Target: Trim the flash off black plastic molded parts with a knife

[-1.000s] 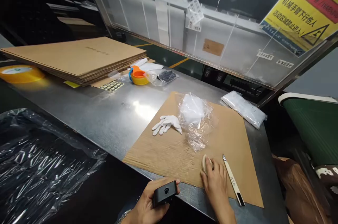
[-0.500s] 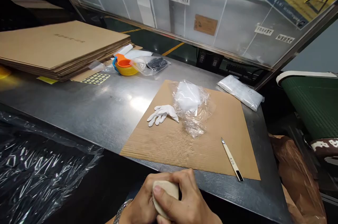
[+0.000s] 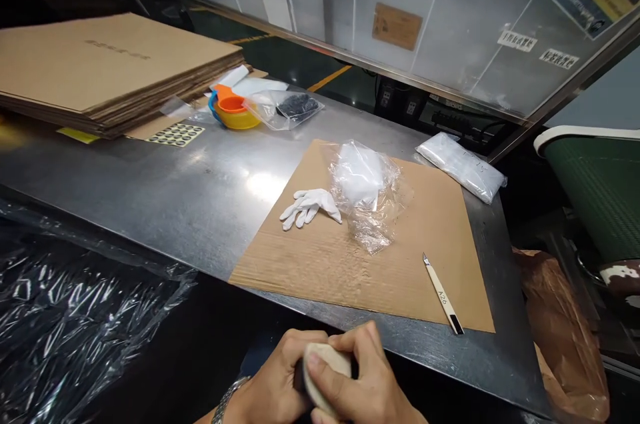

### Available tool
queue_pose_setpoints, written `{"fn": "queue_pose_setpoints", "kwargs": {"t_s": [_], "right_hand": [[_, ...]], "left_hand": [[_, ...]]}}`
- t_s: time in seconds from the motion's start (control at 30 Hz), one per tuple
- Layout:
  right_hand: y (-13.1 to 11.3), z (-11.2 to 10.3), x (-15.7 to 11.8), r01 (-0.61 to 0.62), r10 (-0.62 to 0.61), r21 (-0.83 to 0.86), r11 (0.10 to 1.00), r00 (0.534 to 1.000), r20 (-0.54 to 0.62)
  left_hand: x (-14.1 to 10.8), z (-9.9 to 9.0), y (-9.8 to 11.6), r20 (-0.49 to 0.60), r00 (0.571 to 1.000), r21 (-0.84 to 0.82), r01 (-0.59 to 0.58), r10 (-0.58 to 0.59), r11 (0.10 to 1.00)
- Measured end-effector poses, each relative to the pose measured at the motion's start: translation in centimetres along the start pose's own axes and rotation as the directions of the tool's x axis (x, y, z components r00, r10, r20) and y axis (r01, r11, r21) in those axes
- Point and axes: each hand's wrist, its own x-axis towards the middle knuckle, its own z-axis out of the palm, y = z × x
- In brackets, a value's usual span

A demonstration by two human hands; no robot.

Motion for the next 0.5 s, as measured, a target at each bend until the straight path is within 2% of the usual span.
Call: {"fn": "queue_pose_setpoints", "kwargs": {"t_s": [0.13,0.23,0.3,0.37,0.47,0.5], "right_hand": [[0.1,-0.4,0.2,-0.005,0.006,0.061,0.998,1.0,-0.014],[0.4,0.0,0.4,-0.121,0.138,0.211,0.97,0.988,-0.067],[0.7,1.1,0.3,-0.192,0.243,0.305,0.933,0.96,-0.138],[1.1,3.0,-0.2,-0.222,0.311,0.344,0.912,0.923,-0.228],[1.2,6.2,-1.8,-0.247,0.367,0.365,0.898,0.876,-0.312],[1.1,7.2,-2.6,-0.281,0.411,0.385,0.879,0.854,-0.317]], "left_hand": [[0.0,-0.5,0.5,0.043,0.999,-0.167,0.032,-0.025,0.985],[0.0,-0.4,0.3,0.052,0.989,-0.474,0.147,-0.139,0.868],[0.1,0.0,-0.2,0.012,0.969,-0.684,0.187,-0.246,0.705],[0.3,0.4,-0.9,-0.01,0.949,-0.851,0.157,-0.314,0.502],[0.7,0.0,-1.8,0.038,0.952,-0.98,0.095,-0.305,0.174],[0.9,-0.5,-2.0,0.061,0.955,-0.991,0.092,-0.291,0.093]]}}
